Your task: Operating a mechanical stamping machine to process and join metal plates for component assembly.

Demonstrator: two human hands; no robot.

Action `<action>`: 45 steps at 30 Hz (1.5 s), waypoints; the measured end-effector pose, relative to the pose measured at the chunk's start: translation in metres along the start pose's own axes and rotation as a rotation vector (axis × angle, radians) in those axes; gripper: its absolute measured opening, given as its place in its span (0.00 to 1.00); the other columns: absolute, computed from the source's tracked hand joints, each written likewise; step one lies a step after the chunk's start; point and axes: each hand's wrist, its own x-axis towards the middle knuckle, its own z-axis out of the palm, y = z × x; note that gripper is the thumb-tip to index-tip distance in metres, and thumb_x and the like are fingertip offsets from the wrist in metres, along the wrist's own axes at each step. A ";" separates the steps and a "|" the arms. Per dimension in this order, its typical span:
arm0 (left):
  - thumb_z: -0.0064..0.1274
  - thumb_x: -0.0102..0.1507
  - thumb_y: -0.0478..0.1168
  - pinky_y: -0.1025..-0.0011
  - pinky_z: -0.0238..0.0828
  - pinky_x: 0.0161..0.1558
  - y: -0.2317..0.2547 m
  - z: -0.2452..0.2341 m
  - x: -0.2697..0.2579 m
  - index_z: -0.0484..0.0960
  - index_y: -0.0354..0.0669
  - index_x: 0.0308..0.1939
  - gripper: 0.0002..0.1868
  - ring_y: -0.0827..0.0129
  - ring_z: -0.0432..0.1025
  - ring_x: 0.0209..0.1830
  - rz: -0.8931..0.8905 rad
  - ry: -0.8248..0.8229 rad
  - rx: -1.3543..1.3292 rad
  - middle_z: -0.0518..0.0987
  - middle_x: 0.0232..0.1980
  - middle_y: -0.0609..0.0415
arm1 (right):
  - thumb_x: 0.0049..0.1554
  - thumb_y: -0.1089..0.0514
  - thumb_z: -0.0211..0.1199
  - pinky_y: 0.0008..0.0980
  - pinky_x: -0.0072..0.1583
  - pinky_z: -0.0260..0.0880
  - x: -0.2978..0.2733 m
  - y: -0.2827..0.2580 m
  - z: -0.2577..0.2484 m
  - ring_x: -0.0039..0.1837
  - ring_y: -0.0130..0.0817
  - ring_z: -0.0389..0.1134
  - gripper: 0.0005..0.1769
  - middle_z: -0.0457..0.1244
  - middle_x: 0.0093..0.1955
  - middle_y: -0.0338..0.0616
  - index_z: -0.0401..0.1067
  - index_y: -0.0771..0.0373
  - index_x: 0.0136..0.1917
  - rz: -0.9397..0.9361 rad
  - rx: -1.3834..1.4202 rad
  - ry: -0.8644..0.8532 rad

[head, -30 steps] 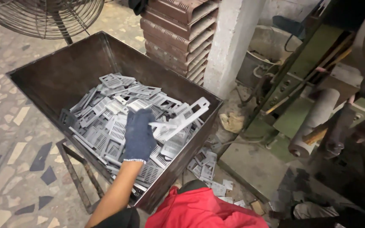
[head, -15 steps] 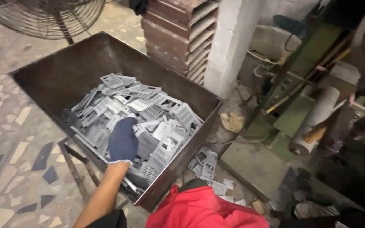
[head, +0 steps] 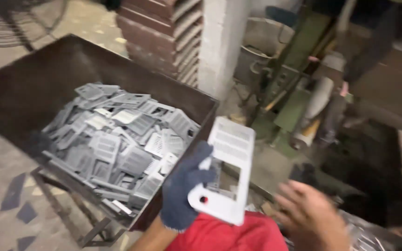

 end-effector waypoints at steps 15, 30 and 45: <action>0.49 0.68 0.34 0.61 0.76 0.54 -0.034 0.094 -0.063 0.71 0.33 0.66 0.22 0.58 0.77 0.54 -1.215 -0.362 -1.020 0.79 0.59 0.43 | 0.62 0.64 0.61 0.27 0.47 0.71 0.107 0.001 -0.031 0.47 0.31 0.70 0.15 0.69 0.48 0.48 0.72 0.71 0.61 -0.216 -0.258 0.035; 0.49 0.64 0.28 0.63 0.78 0.53 -0.036 0.115 -0.159 0.77 0.36 0.59 0.19 0.61 0.78 0.50 -1.730 -0.198 -0.997 0.81 0.51 0.48 | 0.52 0.63 0.64 0.48 0.58 0.70 0.066 0.000 -0.321 0.55 0.55 0.68 0.19 0.66 0.57 0.55 0.76 0.56 0.58 -0.518 -1.628 0.888; 0.51 0.63 0.28 0.64 0.78 0.55 -0.051 0.105 -0.186 0.76 0.33 0.62 0.22 0.60 0.78 0.56 -1.754 -0.356 -0.956 0.81 0.55 0.47 | 0.58 0.59 0.65 0.47 0.48 0.72 0.063 -0.018 -0.301 0.46 0.49 0.73 0.10 0.70 0.42 0.50 0.70 0.61 0.52 -0.405 -1.401 1.018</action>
